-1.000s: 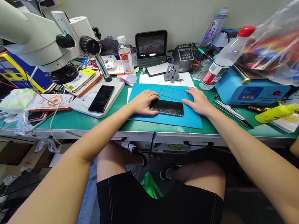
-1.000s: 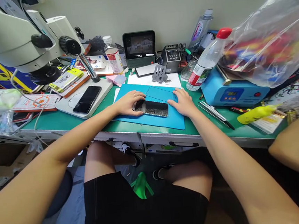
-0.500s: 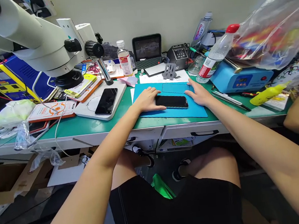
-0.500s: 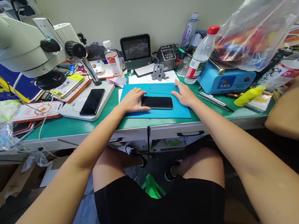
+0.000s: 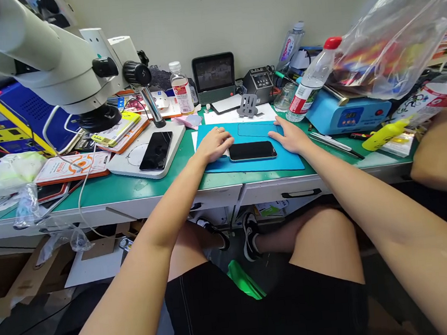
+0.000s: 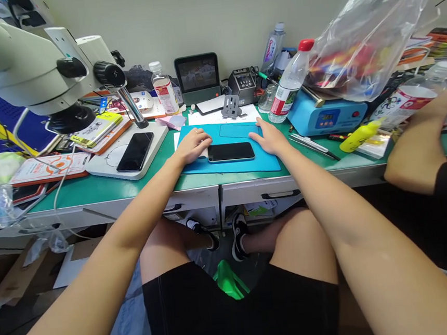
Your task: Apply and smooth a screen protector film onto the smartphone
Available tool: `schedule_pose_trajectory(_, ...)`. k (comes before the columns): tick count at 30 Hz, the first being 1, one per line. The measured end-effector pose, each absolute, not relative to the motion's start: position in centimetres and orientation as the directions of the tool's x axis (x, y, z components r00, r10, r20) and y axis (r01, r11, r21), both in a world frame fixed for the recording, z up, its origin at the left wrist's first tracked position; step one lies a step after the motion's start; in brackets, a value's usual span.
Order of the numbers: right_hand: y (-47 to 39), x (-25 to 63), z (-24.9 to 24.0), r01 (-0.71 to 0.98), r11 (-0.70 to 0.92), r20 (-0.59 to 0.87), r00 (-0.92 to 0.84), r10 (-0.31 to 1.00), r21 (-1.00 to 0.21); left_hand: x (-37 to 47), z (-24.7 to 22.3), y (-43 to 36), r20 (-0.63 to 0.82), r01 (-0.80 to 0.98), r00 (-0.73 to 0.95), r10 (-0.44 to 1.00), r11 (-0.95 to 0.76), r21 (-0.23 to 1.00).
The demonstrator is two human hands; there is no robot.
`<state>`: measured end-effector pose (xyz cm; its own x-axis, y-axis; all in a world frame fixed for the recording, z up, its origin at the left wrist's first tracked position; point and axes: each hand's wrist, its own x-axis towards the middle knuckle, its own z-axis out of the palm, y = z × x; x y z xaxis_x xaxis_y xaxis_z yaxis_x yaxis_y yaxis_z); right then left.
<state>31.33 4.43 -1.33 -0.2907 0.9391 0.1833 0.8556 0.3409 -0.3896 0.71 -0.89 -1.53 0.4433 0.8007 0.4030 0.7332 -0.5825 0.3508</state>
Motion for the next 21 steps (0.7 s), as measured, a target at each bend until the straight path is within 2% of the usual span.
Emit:
schedule_pose_trajectory(4,4.4,31.4,-1.2,0.847,0.355,0.198,-0.299,0.934,-0.395,0.0,-1.4,-0.6,0.436,0.814,0.252,0.864,-0.433,0.388)
schedule_pose_trajectory(8,4.6,31.7,-1.3,0.839,0.360,0.209,-0.298,0.931,-0.409,-0.4,-1.6,-0.7,0.426,0.863,0.133,0.895,-0.316,0.395)
schedule_pose_trajectory(11,4.7,31.8,-1.4,0.836,0.351,0.204,-0.290,0.935,-0.421,-0.4,-1.9,-0.9,0.410,0.879,0.109,0.906,-0.280,0.385)
schedule_pose_trajectory(15,4.5,31.8,-1.4,0.832,0.348,0.206,-0.285,0.936,-0.433,-0.2,-1.9,-0.9,0.403,0.870,0.152,0.903,-0.315,0.378)
schedule_pose_trajectory(21,4.6,32.0,-1.6,0.825,0.360,0.213,-0.294,0.932,-0.437,-0.2,-2.2,-0.6,0.458,0.835,0.103,0.883,-0.327,0.443)
